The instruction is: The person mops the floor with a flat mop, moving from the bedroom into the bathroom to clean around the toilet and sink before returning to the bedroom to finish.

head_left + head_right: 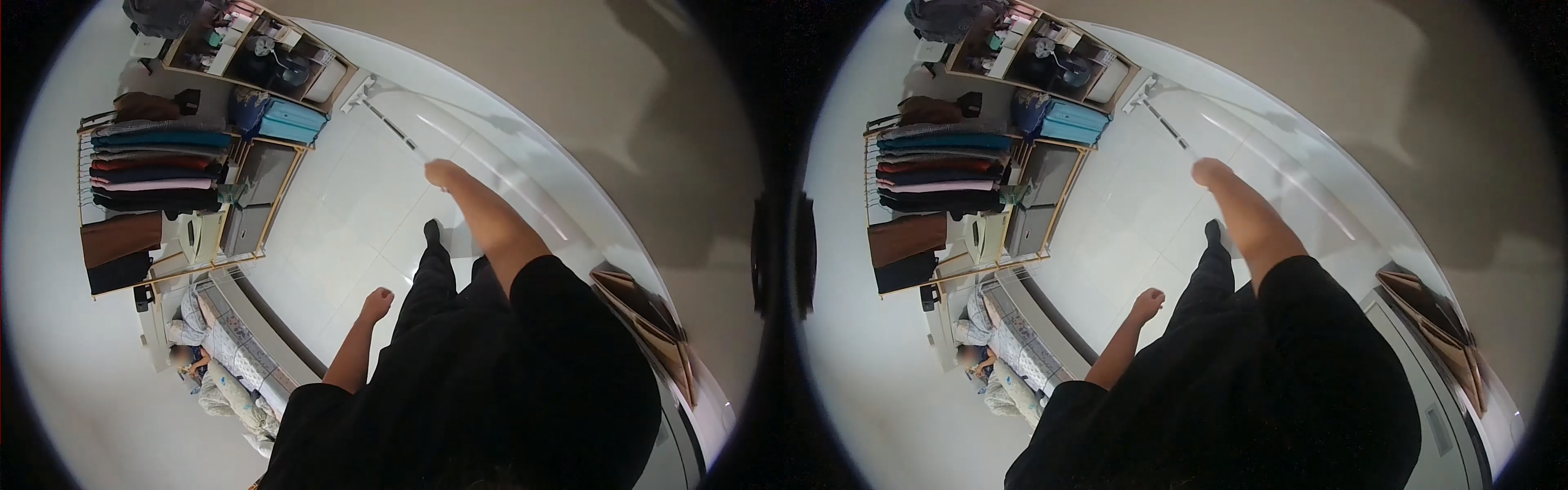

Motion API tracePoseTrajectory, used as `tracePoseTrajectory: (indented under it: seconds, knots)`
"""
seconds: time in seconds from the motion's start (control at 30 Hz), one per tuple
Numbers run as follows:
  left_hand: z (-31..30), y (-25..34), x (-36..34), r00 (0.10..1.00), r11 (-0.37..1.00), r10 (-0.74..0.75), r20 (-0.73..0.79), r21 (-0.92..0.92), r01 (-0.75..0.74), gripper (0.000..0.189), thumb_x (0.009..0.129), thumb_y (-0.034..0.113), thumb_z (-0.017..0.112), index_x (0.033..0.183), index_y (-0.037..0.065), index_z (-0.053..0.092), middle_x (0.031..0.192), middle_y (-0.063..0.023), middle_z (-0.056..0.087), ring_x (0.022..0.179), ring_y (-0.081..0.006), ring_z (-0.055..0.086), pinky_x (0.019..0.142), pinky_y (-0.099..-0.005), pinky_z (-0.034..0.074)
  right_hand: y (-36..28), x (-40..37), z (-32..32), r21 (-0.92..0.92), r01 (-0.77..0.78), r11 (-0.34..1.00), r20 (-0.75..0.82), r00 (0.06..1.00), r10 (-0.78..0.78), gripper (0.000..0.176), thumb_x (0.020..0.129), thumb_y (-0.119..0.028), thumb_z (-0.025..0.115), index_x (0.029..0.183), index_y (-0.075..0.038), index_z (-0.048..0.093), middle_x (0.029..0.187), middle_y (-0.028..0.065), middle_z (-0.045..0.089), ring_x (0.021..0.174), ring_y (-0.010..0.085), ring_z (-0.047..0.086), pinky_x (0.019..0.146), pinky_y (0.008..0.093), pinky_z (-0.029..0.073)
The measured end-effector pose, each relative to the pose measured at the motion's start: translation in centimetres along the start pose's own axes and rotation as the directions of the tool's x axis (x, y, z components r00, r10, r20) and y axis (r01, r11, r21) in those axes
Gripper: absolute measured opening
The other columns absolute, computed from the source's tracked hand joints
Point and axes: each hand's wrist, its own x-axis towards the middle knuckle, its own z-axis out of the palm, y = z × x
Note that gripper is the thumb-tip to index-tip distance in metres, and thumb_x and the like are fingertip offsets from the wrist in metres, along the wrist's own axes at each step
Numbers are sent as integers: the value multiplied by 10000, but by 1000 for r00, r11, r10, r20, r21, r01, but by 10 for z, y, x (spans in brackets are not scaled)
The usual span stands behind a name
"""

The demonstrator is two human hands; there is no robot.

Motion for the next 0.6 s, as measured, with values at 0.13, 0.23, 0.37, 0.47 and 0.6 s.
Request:
tracePoseTrajectory:
  seconds: [0.13, 0.23, 0.37, 0.47, 0.6]
  knots:
    - [3, -58, -24, 978, 970, -196, 78, -129, 204, 356, 819, 287, 560, 985, -22, 623, 873, -153, 668, 751, -224, 660, 727, -346, 517, 38, -1, 53, -20, 8, 1000, -309, 951, -14, 372, 921, -270, 363, 950, -18, 635, 974, 250, 633, 932, 366, 622, 791, 478, 490]
    - [11, -80, 0, 974, 977, -173, 145, -101, 188, 366, 801, 312, 556, 964, -5, 640, 839, -160, 673, 759, -242, 667, 753, -365, 513, 162, -85, 114, -376, 9, 927, -149, 986, -70, 306, 922, -200, 372, 1179, -93, 501, 1030, 220, 582, 946, 392, 591, 810, 495, 482]
    - [11, -82, 40, 984, 998, -6, 179, -65, 18, 362, 814, 320, 542, 964, 7, 643, 884, -165, 673, 853, -281, 653, 789, -368, 503, 314, -324, 257, -274, -337, 901, -87, 942, 325, 288, 943, -248, 369, 1175, -112, 473, 1021, 200, 576, 939, 363, 599, 771, 485, 499]
    - [-16, -47, 52, 977, 980, 174, 119, -114, -161, 358, 845, 322, 541, 999, 10, 624, 972, -163, 664, 943, -300, 632, 831, -376, 490, 351, -546, 358, -578, -202, 791, -53, 976, 211, 226, 918, -223, 424, 1098, -125, 519, 961, 183, 548, 826, 368, 604, 654, 488, 509]
    - [-33, -58, 64, 971, 932, 239, 22, -285, -223, 305, 873, 266, 562, 1008, -4, 601, 903, -113, 660, 752, -193, 644, 701, -331, 502, 228, -610, 339, -191, -762, 618, -133, 644, 753, 429, 929, -436, 416, 927, -16, 502, 709, 214, 615, 694, 420, 618, 598, 530, 485]
